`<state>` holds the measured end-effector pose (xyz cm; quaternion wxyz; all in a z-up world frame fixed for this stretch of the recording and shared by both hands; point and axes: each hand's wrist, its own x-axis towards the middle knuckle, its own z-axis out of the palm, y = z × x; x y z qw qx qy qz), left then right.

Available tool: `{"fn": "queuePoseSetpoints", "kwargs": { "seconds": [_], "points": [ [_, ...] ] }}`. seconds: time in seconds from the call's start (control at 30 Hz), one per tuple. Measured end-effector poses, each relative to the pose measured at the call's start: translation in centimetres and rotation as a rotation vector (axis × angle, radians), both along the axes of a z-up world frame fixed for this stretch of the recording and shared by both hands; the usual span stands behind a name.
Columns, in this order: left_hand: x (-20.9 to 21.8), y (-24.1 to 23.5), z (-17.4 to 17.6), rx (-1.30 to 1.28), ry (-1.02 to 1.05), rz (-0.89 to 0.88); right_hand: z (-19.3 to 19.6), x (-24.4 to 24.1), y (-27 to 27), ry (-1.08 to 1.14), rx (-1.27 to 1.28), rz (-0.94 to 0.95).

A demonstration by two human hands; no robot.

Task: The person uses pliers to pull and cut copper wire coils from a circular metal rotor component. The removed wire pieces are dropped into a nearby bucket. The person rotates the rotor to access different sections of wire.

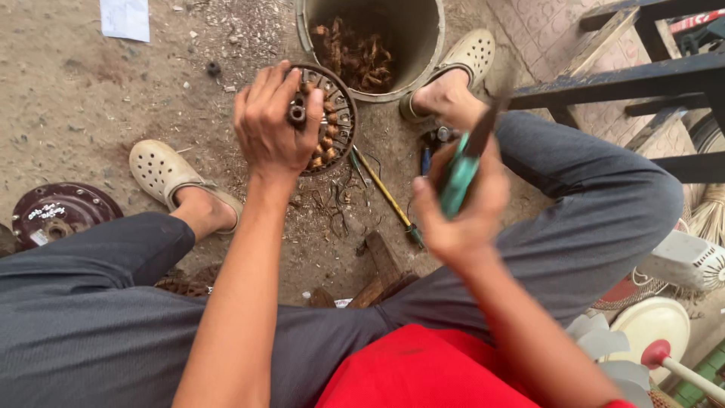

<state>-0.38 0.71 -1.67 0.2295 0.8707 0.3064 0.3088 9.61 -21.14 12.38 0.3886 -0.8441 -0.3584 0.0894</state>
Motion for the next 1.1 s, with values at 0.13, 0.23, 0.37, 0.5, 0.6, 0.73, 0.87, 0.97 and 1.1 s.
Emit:
{"fn": "queuePoseSetpoints", "kwargs": {
  "seconds": [0.13, 0.23, 0.37, 0.5, 0.6, 0.73, 0.87, 0.97, 1.1],
  "points": [
    [0.3, 0.0, 0.6, -0.005, -0.006, -0.001, -3.0, -1.0, 2.3, 0.028, -0.771, 0.183],
    [0.5, 0.4, 0.3, -0.012, -0.021, 0.03, -2.7, 0.8, -0.9, 0.103, -0.552, 0.012],
    [0.5, 0.1, 0.0, -0.021, -0.006, 0.008, -2.4, 0.0, -3.3, 0.234, 0.144, -0.399],
    [0.0, -0.4, 1.7, -0.005, -0.024, 0.009, -4.3, -0.5, 2.1, 0.028, -0.946, 0.288],
    [0.5, -0.1, 2.3, 0.007, -0.044, 0.009, -2.5, 0.1, 2.1, 0.191, -0.647, -0.002],
    [0.2, -0.5, 1.6, -0.015, -0.012, 0.028, -1.7, 0.2, 0.5, 0.198, -0.344, -0.137],
    [0.1, -0.5, 2.3, 0.008, -0.048, 0.032, -3.0, 0.1, 3.2, 0.252, -0.852, 0.007],
    [1.0, 0.5, 1.8, 0.017, -0.062, 0.047, -3.0, 1.6, 2.7, 0.185, -0.608, -0.021],
    [0.0, -0.2, 0.3, -0.012, -0.014, 0.04, -3.8, 1.2, -1.6, 0.173, 0.035, -0.193]
  ]
}}
